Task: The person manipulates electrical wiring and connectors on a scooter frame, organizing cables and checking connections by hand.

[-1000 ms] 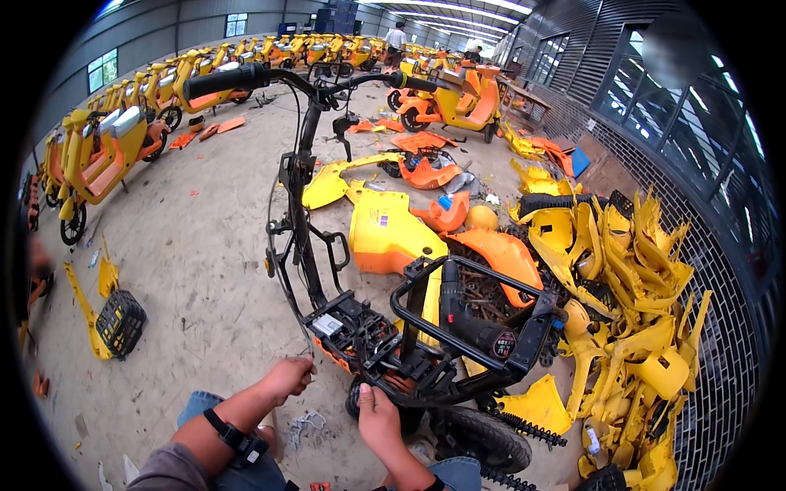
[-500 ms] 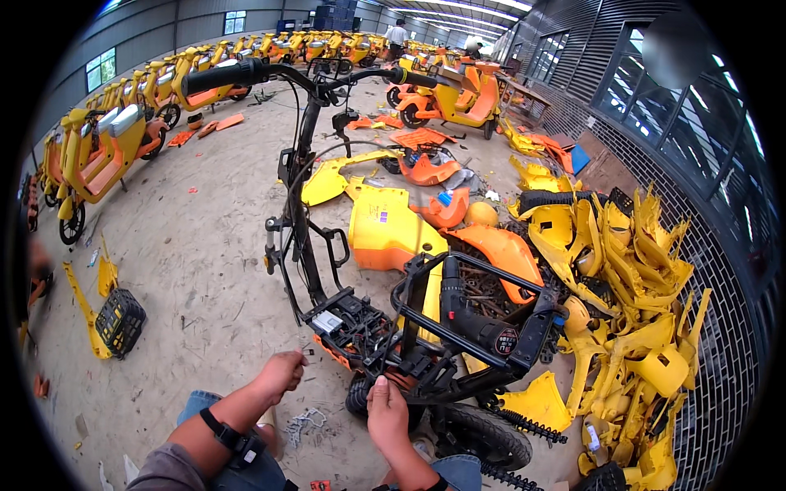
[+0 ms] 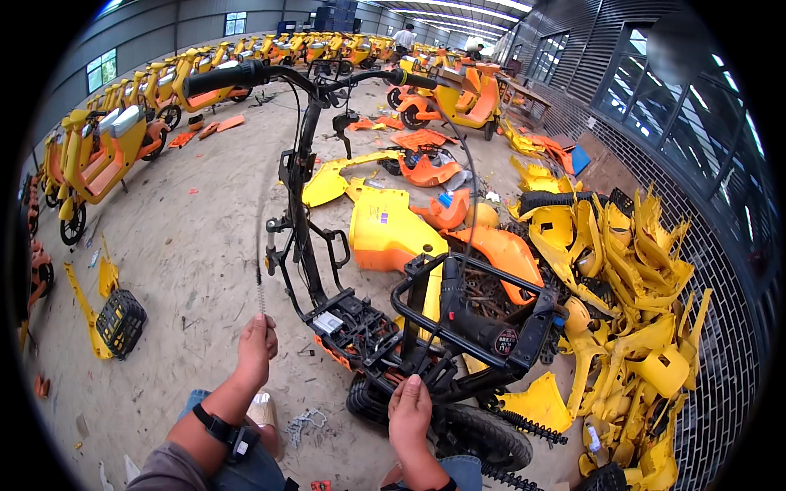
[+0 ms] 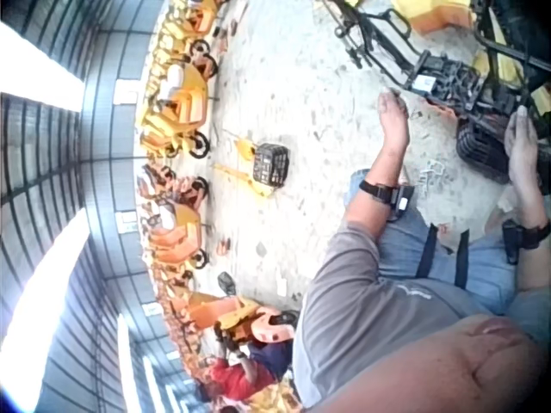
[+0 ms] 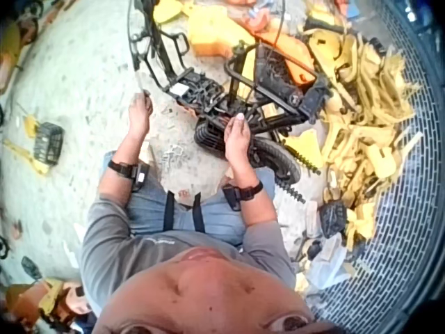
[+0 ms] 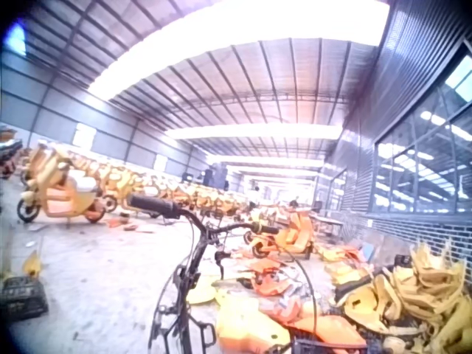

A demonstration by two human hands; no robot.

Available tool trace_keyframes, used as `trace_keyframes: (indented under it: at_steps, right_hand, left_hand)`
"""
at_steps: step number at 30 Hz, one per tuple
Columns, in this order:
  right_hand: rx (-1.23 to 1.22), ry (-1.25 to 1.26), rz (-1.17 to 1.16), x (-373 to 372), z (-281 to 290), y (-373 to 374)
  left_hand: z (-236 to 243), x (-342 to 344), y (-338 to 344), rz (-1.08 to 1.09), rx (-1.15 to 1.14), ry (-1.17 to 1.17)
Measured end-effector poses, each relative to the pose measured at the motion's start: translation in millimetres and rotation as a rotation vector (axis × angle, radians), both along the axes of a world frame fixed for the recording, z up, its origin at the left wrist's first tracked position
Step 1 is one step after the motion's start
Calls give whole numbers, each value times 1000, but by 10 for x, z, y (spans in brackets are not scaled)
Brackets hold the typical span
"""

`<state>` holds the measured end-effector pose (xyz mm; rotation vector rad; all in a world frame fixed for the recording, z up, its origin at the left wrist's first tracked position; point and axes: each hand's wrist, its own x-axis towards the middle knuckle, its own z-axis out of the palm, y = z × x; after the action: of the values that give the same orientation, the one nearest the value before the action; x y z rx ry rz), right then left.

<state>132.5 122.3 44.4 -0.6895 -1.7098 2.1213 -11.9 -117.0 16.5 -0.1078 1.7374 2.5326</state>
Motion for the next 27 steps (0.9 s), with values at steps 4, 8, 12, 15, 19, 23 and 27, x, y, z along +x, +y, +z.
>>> trace_keyframes:
  at_steps: [4,8,12,15,19,23,27]
  right_hand:
    - [-128,-114,84,-4,-54,-160]
    - [83,-51,129,-40,-225,-244]
    - [551,47,56,-7,-78,-246]
    - [682,125,33,75,30,-213]
    - [296,116,15,67,18,-226]
    - [-45,-88,132,-42,-157,-113]
    - [-260,-314,394,-59,-141,-192]
  left_hand:
    - [-39,62,38,-41,76,-111]
    - [-132,137,144,-233,1,-273]
    - [-192,227,178,-171,-62,-133]
    - [-2,253,162,-18,-110,139]
    - [50,203,102,1,-124,183]
    - [-202,103,106,-203,-298,-228]
    - [-289,236,155,-523,-472,-328]
